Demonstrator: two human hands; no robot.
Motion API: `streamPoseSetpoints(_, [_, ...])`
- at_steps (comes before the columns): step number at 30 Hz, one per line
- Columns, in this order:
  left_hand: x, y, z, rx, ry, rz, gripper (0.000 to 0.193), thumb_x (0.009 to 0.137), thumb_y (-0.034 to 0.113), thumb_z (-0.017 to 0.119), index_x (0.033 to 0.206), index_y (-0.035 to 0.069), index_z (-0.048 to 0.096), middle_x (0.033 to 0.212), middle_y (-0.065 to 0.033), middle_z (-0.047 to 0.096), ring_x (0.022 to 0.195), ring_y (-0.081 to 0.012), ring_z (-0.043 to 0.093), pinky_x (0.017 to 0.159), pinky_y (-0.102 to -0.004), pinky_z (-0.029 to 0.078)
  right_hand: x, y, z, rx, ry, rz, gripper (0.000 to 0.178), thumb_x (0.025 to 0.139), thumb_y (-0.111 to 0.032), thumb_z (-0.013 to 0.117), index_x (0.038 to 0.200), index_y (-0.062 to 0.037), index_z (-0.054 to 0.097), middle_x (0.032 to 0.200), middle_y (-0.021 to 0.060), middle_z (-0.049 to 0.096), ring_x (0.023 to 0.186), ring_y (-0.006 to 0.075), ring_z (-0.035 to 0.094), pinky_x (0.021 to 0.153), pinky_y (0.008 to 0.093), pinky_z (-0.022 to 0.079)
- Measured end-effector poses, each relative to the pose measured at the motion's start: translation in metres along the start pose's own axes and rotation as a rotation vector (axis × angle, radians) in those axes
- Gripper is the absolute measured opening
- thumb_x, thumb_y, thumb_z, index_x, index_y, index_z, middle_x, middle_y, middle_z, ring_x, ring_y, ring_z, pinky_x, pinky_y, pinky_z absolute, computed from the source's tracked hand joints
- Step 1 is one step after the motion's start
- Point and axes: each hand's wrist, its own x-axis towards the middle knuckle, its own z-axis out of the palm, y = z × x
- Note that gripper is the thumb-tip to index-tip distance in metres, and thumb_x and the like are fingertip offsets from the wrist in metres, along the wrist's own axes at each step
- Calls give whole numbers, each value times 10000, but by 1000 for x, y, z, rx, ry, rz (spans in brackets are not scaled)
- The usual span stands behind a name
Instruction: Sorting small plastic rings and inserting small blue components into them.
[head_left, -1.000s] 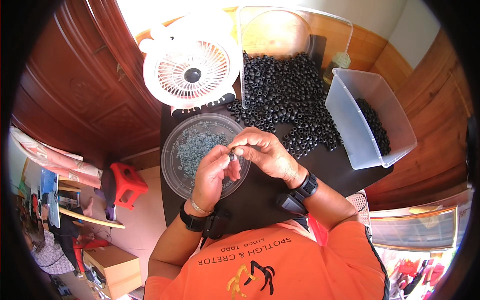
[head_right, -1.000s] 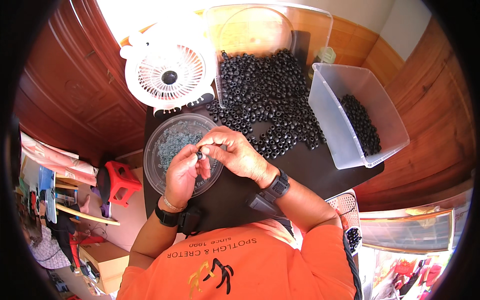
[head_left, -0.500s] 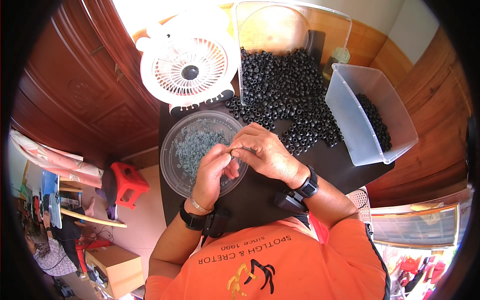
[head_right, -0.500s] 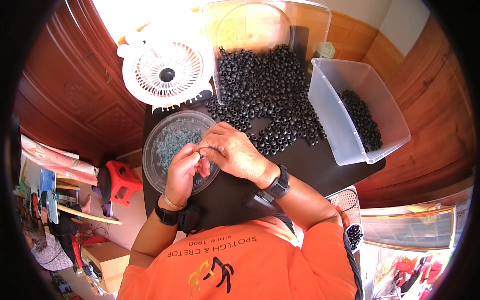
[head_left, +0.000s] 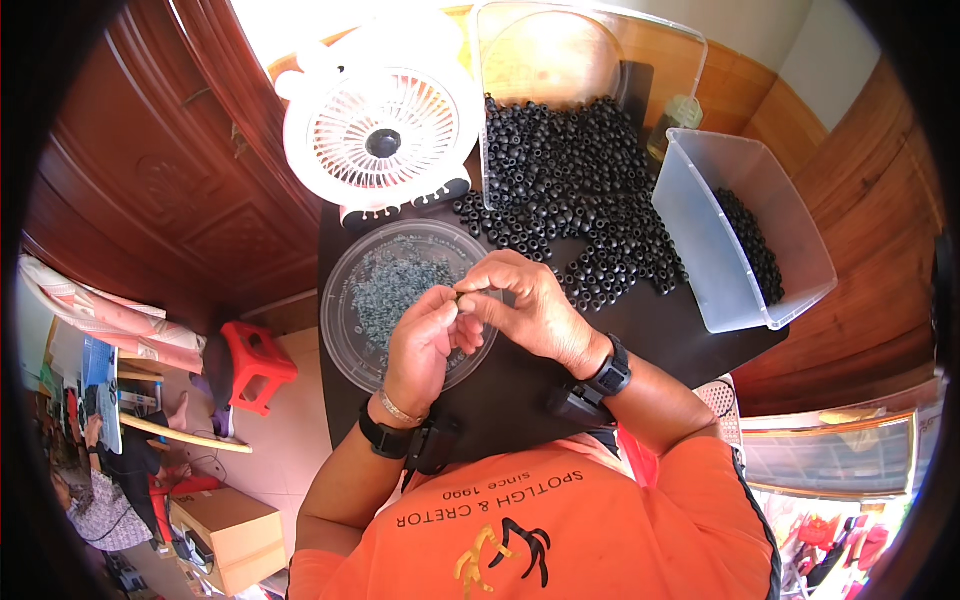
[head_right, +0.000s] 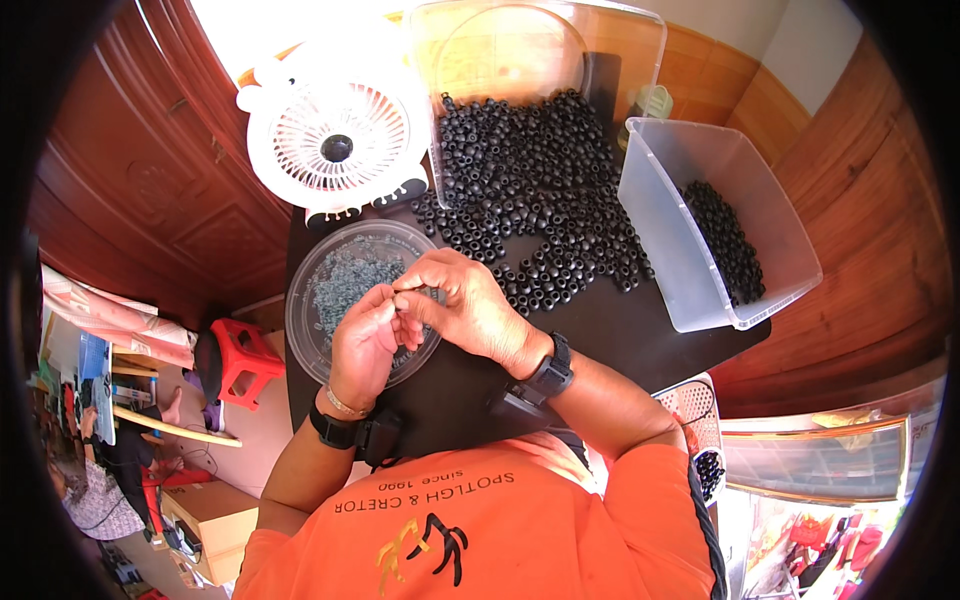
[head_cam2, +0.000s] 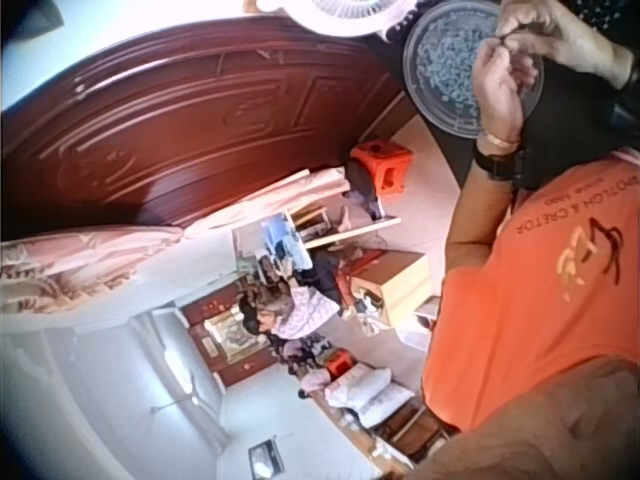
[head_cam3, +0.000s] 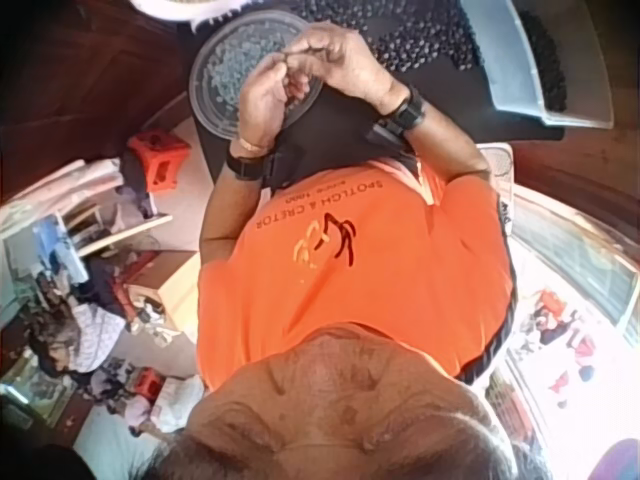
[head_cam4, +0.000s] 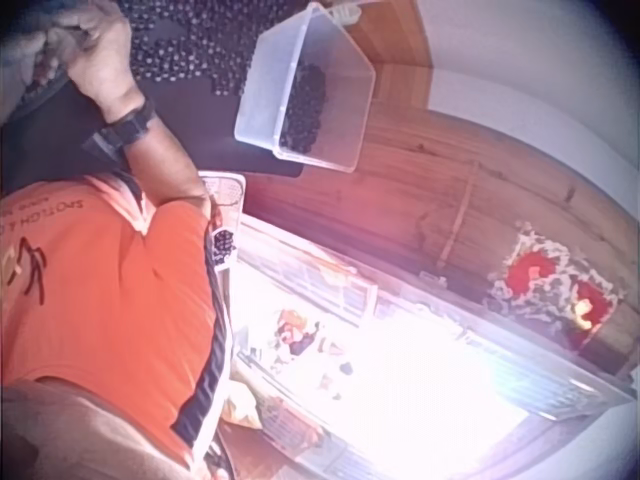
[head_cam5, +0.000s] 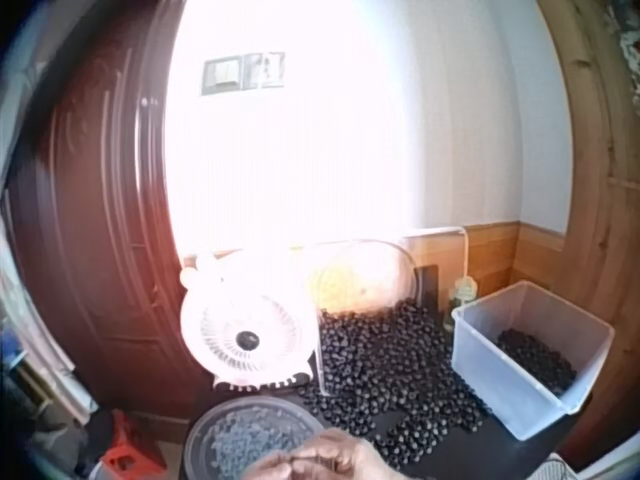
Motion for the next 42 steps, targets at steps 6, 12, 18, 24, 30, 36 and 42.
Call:
streamPoseSetpoints(6, [0,-3,3,-143,33,-4,215,980,198,452,1082,37,553,1005,-41,615,906,-127,589,796,-275,452,1,-6,8,-290,100,-171,343,697,-71,801,1013,-94,670,954,56,681,921,271,644,791,370,545])
streamPoseSetpoints(12, [-1,-6,5,-152,-4,14,231,988,190,435,1110,29,547,1036,-56,613,946,-133,587,845,-297,450,2,-9,9,-422,99,-259,329,664,-63,778,972,-69,661,919,69,665,886,284,637,761,373,541])
streamPoseSetpoints(18, [-2,-6,8,-171,-30,56,237,990,192,431,1106,20,546,1032,-76,617,952,-149,595,856,-312,461,1,-11,11,-447,98,-304,290,669,-89,758,938,-47,658,906,70,646,889,274,619,800,366,518])
streamPoseSetpoints(24, [-3,-5,9,-184,-42,67,240,996,195,422,1108,20,544,1028,-79,617,949,-157,594,865,-322,458,1,-16,11,-490,82,-255,292,660,-80,755,936,-55,664,902,74,649,886,272,625,792,363,520])
streamPoseSetpoints(30, [-4,-4,10,-127,19,78,237,993,218,446,1078,19,542,967,-51,602,881,-126,582,797,-286,466,2,-10,12,-411,154,-248,292,682,-77,779,951,-71,668,941,73,676,893,274,648,763,366,541])
streamPoseSetpoints(36, [-3,-2,10,-47,28,72,239,987,223,460,1071,20,554,959,-41,608,859,-114,579,771,-264,461,1,-9,10,-387,158,-302,305,680,-67,782,963,-66,665,969,73,674,889,277,644,769,366,542])
streamPoseSetpoints(42, [-4,-2,8,12,29,61,271,980,234,450,1053,2,568,878,-60,635,782,-132,582,727,-270,453,1,-11,7,-432,108,-338,260,702,-97,767,936,-59,660,936,69,671,869,269,641,764,360,534])
